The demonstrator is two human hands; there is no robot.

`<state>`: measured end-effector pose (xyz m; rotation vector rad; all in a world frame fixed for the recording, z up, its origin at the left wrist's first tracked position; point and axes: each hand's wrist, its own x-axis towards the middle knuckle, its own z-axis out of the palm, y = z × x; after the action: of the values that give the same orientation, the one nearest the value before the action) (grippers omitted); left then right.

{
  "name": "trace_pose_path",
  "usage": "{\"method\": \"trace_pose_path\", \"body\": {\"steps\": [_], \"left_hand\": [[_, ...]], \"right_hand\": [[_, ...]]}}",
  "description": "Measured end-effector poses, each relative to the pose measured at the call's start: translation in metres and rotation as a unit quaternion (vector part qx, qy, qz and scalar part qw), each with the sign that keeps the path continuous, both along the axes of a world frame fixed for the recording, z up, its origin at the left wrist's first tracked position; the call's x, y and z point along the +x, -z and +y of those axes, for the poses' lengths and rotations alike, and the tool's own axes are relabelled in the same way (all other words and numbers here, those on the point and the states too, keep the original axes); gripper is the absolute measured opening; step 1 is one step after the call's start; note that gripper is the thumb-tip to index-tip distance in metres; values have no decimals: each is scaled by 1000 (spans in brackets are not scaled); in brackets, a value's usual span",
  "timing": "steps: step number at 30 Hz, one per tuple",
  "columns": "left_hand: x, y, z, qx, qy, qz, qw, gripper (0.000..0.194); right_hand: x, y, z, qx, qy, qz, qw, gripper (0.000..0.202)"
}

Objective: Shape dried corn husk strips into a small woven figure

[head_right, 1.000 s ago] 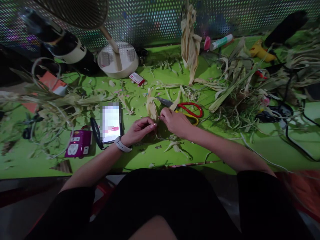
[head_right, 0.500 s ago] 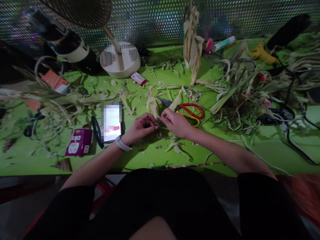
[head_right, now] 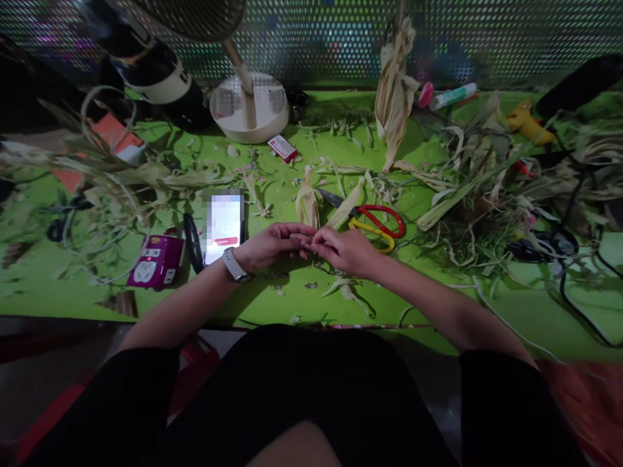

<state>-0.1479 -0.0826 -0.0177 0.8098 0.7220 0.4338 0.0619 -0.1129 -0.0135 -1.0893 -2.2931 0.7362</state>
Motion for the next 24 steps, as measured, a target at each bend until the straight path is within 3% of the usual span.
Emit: {"method": "trace_pose_path", "body": {"steps": [4, 11, 14, 19, 24], "left_hand": [[0, 1, 0, -33, -10, -24, 999, 35], [0, 3, 0, -46, -23, -25, 998, 36], [1, 2, -2, -27, -24, -16, 999, 36], [4, -4, -9, 104, -36, 33, 993, 31], [3, -14, -12, 291, -32, 102, 951, 27]], "right_hand": [[2, 4, 0, 82, -35, -77, 993, 39], [3, 5, 0, 104, -69, -135, 983, 41], [3, 4, -1, 98, -69, -116, 986, 38], [5, 0, 1, -9, 3, 19, 1000, 24], [4, -4, 2, -108, 10, 60, 992, 16]]}}
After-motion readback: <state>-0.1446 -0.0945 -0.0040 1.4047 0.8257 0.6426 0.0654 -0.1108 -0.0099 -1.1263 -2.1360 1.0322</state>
